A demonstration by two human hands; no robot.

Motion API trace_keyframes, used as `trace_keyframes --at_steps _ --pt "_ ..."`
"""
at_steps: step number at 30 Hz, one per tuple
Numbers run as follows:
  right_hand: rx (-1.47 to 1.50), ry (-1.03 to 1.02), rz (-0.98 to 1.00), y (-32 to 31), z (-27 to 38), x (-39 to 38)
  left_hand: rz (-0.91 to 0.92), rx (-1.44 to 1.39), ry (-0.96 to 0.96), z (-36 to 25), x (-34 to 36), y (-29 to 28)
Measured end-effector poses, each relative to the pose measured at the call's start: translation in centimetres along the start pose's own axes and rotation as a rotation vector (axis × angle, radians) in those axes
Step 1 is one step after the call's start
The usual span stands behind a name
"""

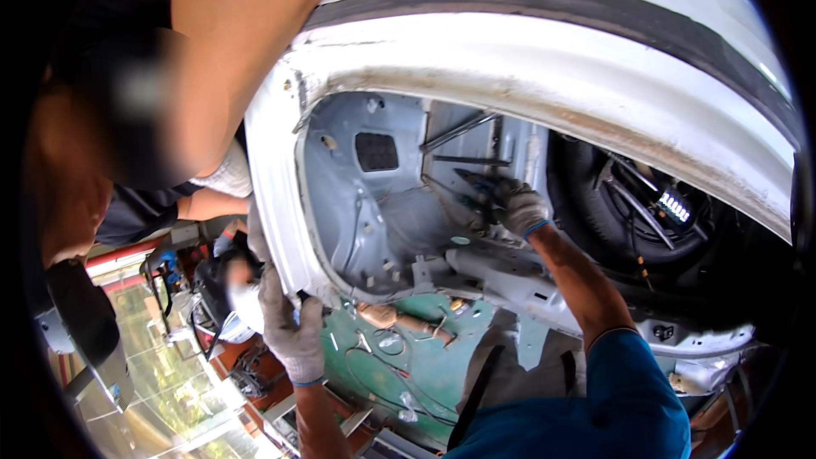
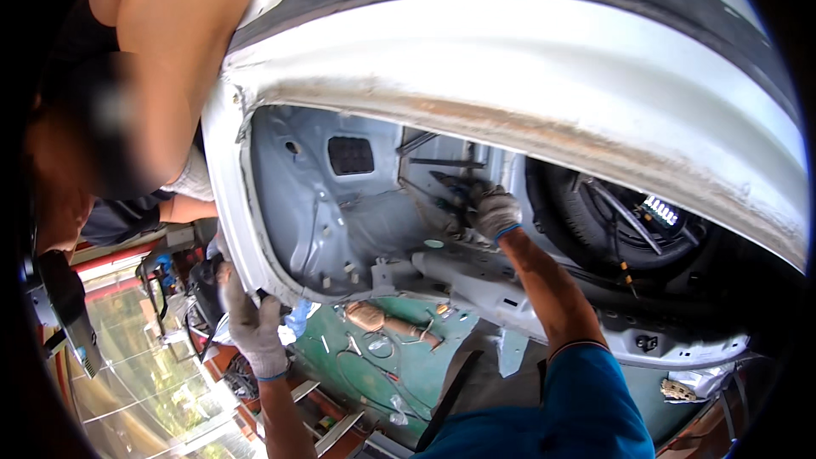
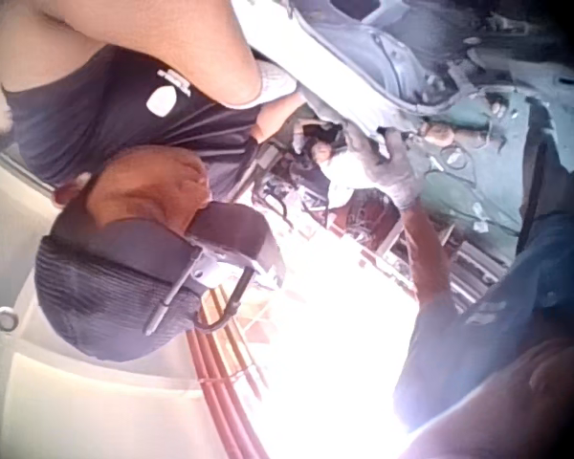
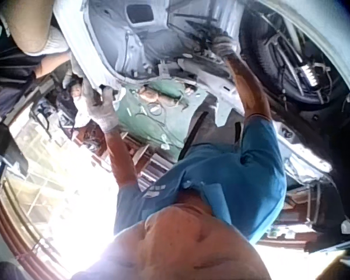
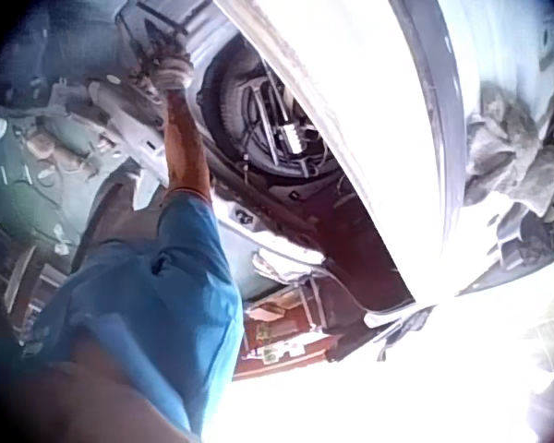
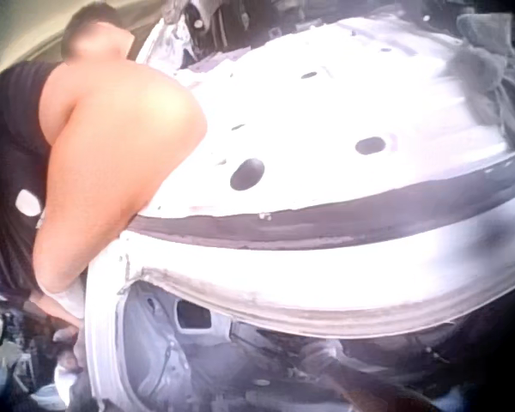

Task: The person uses a hammer and metal rod to repeatedly strike and reshape the damaged rear quarter panel of a white car. Another person assists by holding the panel steady while a third person grinds nearby. The camera wearer continues hammering the same area throughout the clip.

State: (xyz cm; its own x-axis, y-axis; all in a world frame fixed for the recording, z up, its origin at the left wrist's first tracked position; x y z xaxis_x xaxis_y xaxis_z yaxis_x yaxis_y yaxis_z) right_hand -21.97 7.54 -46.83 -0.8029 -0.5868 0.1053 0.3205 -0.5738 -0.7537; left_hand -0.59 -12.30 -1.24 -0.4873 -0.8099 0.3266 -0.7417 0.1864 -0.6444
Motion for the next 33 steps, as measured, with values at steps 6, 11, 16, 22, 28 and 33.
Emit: trace_keyframes --at_steps 6,11,16,22,28,33 --pt "-0.138 0.208 0.209 -4.0 1.4 1.1 -0.004 0.003 -0.031 1.2 -0.6 -0.3" --pt "-0.669 -0.064 -0.297 -1.9 -2.8 0.7 0.027 0.068 0.118 -1.4 1.4 1.7" --pt "-0.116 0.245 0.046 -6.4 0.8 -0.3 0.033 0.007 0.084 0.4 0.8 0.2" --pt "0.065 0.08 -0.077 -13.7 9.0 -7.9 0.034 -0.2 -0.175 1.1 0.2 0.1" --pt "0.006 -0.036 -0.244 -17.9 12.5 -13.5 -0.066 0.296 0.287 -2.6 -0.2 -0.2" --pt "-0.041 0.014 -0.324 -18.2 13.3 -13.0 0.02 0.384 0.395 -4.1 1.0 -0.5"
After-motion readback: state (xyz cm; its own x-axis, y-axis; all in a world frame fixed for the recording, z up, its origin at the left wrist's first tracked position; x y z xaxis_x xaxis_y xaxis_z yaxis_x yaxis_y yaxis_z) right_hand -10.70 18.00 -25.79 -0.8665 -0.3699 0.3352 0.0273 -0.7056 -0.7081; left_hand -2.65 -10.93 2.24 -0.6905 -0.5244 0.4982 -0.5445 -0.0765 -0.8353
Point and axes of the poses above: each hand's wrist, its own x-axis towards the middle knuckle, its own y-axis out of the palm, z = x × y, the point moved 5 cm from there along x, towards the middle knuckle, and after that the axes turned 15 degrees about -z, right-handed, at the moved point
